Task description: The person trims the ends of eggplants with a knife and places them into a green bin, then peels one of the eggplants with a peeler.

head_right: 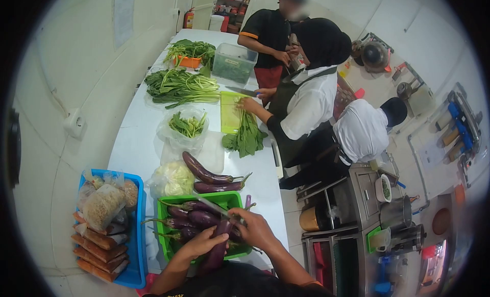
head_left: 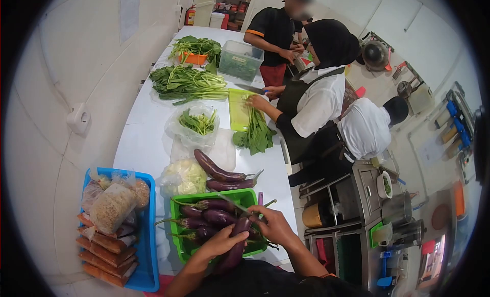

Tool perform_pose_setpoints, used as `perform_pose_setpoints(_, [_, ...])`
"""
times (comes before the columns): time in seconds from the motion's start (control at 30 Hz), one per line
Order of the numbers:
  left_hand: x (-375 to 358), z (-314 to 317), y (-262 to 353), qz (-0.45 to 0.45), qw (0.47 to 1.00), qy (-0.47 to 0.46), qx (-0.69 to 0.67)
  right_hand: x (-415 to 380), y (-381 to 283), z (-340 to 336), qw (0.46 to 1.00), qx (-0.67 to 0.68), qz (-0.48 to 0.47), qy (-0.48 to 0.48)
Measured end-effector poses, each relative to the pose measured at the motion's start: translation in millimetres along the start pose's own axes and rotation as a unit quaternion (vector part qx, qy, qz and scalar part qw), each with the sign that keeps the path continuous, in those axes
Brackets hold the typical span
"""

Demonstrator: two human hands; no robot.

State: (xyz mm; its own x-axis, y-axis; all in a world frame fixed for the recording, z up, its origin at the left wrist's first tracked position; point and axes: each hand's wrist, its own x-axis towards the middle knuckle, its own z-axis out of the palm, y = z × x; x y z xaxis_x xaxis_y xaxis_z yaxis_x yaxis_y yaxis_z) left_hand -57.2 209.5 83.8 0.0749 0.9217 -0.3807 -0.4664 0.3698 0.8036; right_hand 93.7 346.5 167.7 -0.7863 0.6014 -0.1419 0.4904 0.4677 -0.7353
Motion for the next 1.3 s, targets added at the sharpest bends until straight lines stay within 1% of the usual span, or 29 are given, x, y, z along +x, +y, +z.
perform_pose_setpoints(0.07, [1,6,-1,0.057,0.997,0.033,0.042,0,11,2,0.998,-0.002,-0.042,0.047])
perform_pose_setpoints(0.17, [4,7,5,0.072,0.994,0.040,0.075,1,12,4,0.991,-0.069,-0.092,0.069])
perform_pose_setpoints(0.23, [10,1,1,0.091,0.986,0.071,0.120,-2,4,-1,0.990,-0.082,-0.098,0.062])
perform_pose_setpoints(0.27, [15,-6,-3,0.108,0.979,0.084,0.148,-5,0,-3,0.989,-0.089,-0.102,0.058])
perform_pose_setpoints(0.3, [13,-7,-2,0.122,0.972,0.098,0.176,-8,-4,-4,0.992,-0.093,-0.081,0.041])
perform_pose_setpoints(0.33, [9,-8,6,0.097,0.973,0.102,0.183,-10,-7,-6,0.993,-0.097,-0.060,0.022])
perform_pose_setpoints(0.37, [8,-10,8,0.108,0.969,0.114,0.192,-11,-8,-6,0.994,-0.102,-0.041,0.003])
perform_pose_setpoints(0.47, [4,-16,10,0.138,0.955,0.147,0.215,-16,-1,-8,0.993,-0.114,-0.041,-0.002])
perform_pose_setpoints(0.57, [-8,-9,43,0.169,0.911,0.181,0.329,-18,12,-9,0.993,-0.105,-0.059,0.003])
perform_pose_setpoints(0.6, [-7,-11,45,0.174,0.913,0.188,0.318,-19,10,-10,0.994,-0.092,-0.058,0.016])
perform_pose_setpoints(0.63, [-6,-14,45,0.175,0.915,0.196,0.306,-19,7,-11,0.995,-0.078,-0.054,0.025])
perform_pose_setpoints(0.7, [-12,-11,62,0.104,0.926,0.207,0.298,-21,-6,-20,0.990,-0.131,-0.045,0.035])
perform_pose_setpoints(0.77, [-15,-6,71,0.141,0.880,0.268,0.366,-23,-4,-22,0.987,-0.134,-0.064,0.055])
perform_pose_setpoints(0.8, [-15,-5,77,0.124,0.890,0.260,0.353,-25,-5,-21,0.985,-0.110,-0.100,0.092])
perform_pose_setpoints(0.9, [-15,-7,77,0.117,0.888,0.270,0.353,-34,-13,-23,0.989,-0.111,-0.071,0.069])
perform_pose_setpoints(0.93, [-15,-7,76,0.128,0.890,0.267,0.345,-38,-11,-22,0.982,-0.174,-0.063,0.048])
perform_pose_setpoints(1.03, [-16,-4,72,0.136,0.878,0.275,0.368,-44,-5,-19,0.975,-0.215,-0.046,0.035])
perform_pose_setpoints(1.07, [-17,-3,73,0.128,0.880,0.272,0.367,-45,-4,-19,0.978,-0.195,-0.063,0.042])
perform_pose_setpoints(1.13, [-18,1,78,0.115,0.884,0.268,0.366,-51,-2,-19,0.976,-0.206,-0.058,0.039])
perform_pose_setpoints(1.3, [-13,5,76,0.124,0.876,0.270,0.381,-56,-2,-26,0.976,-0.212,-0.038,0.022])
